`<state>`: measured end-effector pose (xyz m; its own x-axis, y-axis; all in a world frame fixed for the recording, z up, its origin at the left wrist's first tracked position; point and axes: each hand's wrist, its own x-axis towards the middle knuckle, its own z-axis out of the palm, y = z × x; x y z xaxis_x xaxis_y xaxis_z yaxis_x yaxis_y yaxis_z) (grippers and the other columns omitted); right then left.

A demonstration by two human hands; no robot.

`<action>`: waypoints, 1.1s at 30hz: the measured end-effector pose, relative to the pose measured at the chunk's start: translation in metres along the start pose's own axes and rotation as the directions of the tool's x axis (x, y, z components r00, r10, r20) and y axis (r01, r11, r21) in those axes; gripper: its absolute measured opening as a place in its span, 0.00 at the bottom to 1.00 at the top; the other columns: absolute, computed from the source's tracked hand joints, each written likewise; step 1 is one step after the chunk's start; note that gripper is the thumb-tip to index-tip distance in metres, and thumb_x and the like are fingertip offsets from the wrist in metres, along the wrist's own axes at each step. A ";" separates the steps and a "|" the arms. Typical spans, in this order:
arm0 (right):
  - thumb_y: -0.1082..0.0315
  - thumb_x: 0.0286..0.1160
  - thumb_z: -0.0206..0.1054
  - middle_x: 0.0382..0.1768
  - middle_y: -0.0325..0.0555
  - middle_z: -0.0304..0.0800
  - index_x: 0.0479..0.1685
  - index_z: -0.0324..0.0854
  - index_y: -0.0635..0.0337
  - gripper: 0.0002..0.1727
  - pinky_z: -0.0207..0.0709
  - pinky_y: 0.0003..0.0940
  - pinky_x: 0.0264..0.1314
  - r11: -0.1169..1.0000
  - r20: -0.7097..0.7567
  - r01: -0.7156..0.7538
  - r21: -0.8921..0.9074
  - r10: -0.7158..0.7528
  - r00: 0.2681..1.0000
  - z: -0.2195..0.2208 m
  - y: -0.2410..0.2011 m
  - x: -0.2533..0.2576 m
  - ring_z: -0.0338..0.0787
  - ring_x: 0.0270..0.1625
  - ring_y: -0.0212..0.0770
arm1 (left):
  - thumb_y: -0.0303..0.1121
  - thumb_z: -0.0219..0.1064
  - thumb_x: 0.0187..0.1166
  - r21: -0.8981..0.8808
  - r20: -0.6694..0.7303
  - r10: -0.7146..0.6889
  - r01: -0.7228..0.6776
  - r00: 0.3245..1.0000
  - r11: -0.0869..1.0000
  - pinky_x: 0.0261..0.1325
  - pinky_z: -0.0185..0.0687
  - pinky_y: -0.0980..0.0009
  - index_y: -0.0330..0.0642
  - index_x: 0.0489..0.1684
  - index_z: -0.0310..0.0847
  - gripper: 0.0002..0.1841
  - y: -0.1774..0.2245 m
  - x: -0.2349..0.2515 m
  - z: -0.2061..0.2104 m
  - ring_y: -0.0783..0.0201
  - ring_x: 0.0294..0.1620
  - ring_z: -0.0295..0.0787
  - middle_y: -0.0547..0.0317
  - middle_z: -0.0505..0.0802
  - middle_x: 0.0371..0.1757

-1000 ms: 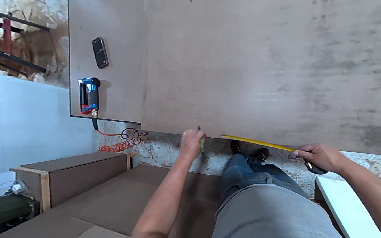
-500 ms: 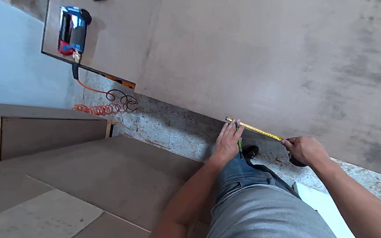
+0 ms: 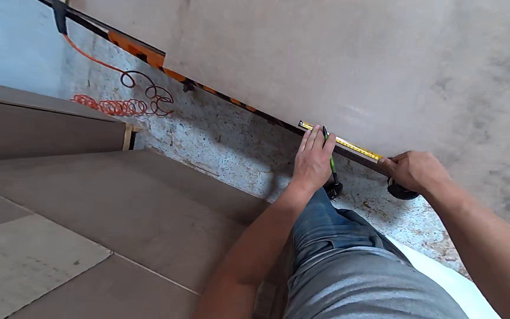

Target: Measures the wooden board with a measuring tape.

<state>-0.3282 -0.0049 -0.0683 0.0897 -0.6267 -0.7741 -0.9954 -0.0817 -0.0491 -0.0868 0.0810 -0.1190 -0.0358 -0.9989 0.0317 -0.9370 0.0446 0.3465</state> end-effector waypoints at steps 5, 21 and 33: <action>0.30 0.85 0.47 0.38 0.60 0.92 0.36 0.92 0.52 0.38 0.78 0.73 0.45 0.999 0.003 0.002 0.042 -0.002 1.000 0.000 0.002 0.002 0.91 0.49 0.66 | 0.22 0.61 0.75 -0.015 -0.013 0.026 -0.027 1.000 1.000 0.93 0.58 0.54 0.44 0.74 0.81 0.25 -0.005 0.000 0.003 0.47 0.89 0.68 0.41 0.83 0.78; 0.31 0.84 0.51 0.38 0.60 0.93 0.37 0.93 0.51 0.36 0.77 0.73 0.46 0.995 -0.016 -0.026 0.095 0.028 0.999 0.000 0.000 -0.001 0.91 0.48 0.65 | 0.21 0.59 0.78 -0.067 0.031 0.045 -0.043 0.999 0.997 0.89 0.65 0.57 0.42 0.72 0.82 0.23 -0.011 0.004 -0.001 0.48 0.89 0.67 0.42 0.80 0.82; 0.30 0.84 0.50 0.37 0.59 0.93 0.36 0.93 0.49 0.36 0.76 0.72 0.45 0.995 -0.030 -0.007 0.103 0.010 0.999 0.003 0.002 0.000 0.91 0.48 0.64 | 0.23 0.58 0.80 -0.122 0.073 0.014 -0.005 0.997 0.993 0.83 0.75 0.58 0.43 0.74 0.80 0.23 -0.011 0.012 -0.011 0.48 0.87 0.71 0.42 0.83 0.78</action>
<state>-0.3304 -0.0028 -0.0699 0.0803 -0.6504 -0.7553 -0.9941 0.0028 -0.1081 -0.0728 0.0689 -0.1122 -0.0742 -0.9967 -0.0319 -0.8875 0.0514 0.4579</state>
